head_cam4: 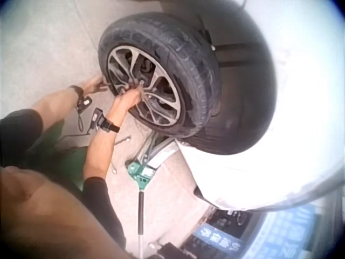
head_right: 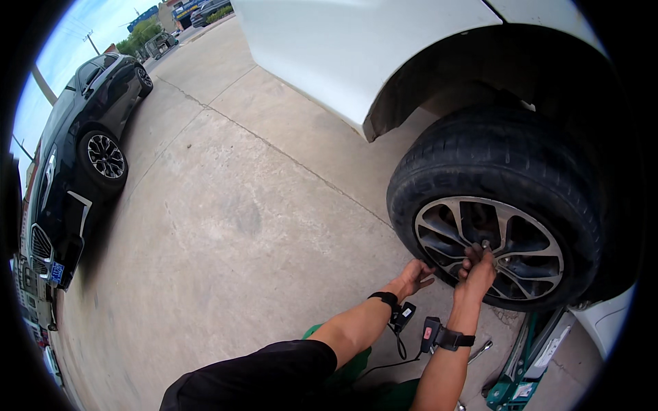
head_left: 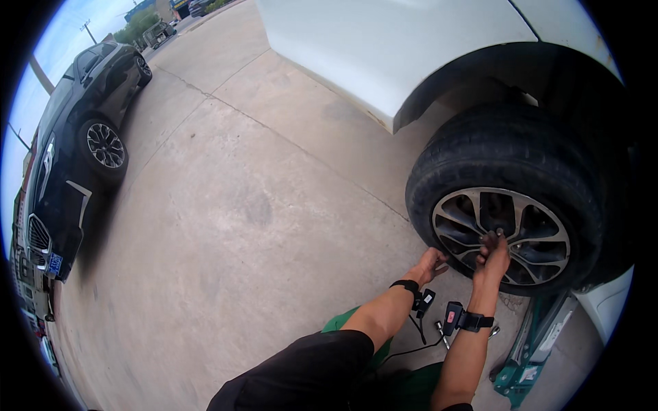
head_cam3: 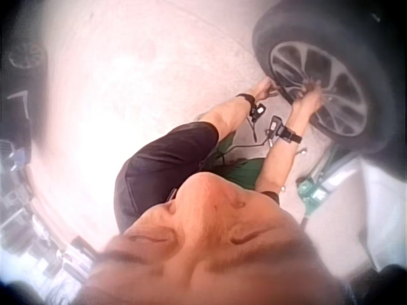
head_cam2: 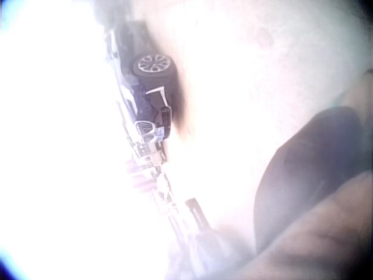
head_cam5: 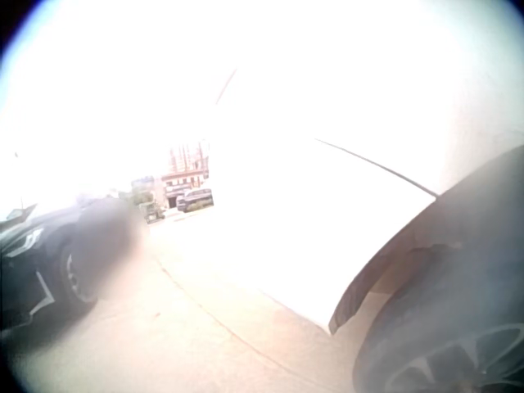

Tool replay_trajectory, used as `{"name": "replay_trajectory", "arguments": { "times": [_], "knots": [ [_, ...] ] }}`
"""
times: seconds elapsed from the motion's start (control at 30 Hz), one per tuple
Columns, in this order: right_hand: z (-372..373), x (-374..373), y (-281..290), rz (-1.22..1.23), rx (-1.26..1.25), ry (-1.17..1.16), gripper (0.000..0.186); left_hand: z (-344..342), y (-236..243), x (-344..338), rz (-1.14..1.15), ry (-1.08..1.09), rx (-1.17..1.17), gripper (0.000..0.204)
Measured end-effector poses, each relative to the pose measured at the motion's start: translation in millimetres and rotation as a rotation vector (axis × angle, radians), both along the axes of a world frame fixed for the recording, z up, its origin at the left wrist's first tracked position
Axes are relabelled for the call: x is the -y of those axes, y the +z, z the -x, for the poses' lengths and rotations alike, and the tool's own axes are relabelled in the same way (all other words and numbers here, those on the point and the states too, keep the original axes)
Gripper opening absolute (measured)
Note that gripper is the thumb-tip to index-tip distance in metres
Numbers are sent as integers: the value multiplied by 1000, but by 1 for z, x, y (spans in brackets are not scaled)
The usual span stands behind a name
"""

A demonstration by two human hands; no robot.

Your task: The person mounts a tire onto the wheel hub and tightens the lug nuts using a cross wrench.

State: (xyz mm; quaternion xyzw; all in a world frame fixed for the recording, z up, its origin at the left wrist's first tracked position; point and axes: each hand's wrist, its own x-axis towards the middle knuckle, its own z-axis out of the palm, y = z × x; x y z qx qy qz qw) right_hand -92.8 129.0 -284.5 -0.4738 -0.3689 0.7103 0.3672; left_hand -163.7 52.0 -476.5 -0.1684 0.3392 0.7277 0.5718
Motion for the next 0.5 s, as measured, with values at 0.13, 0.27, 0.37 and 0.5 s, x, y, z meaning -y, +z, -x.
{"name": "replay_trajectory", "arguments": {
  "times": [0.13, 0.27, 0.37, 0.5],
  "knots": [
    [1, 5, 8, 6, 33, 15, 33, 1, -7, 1, -10, -1, -3, 26],
    [-1, -2, 0, -2, 14, 18, 32, 1, -4, 0, -2, -14, -3, 27],
    [-1, 0, -1, 21, -14, 23, 31, 1, 2, 0, -1, -6, -10, 27],
    [-1, -2, -1, -11, 23, -12, 32, 2, 8, 1, 1, -16, -11, 28]
  ]
}}
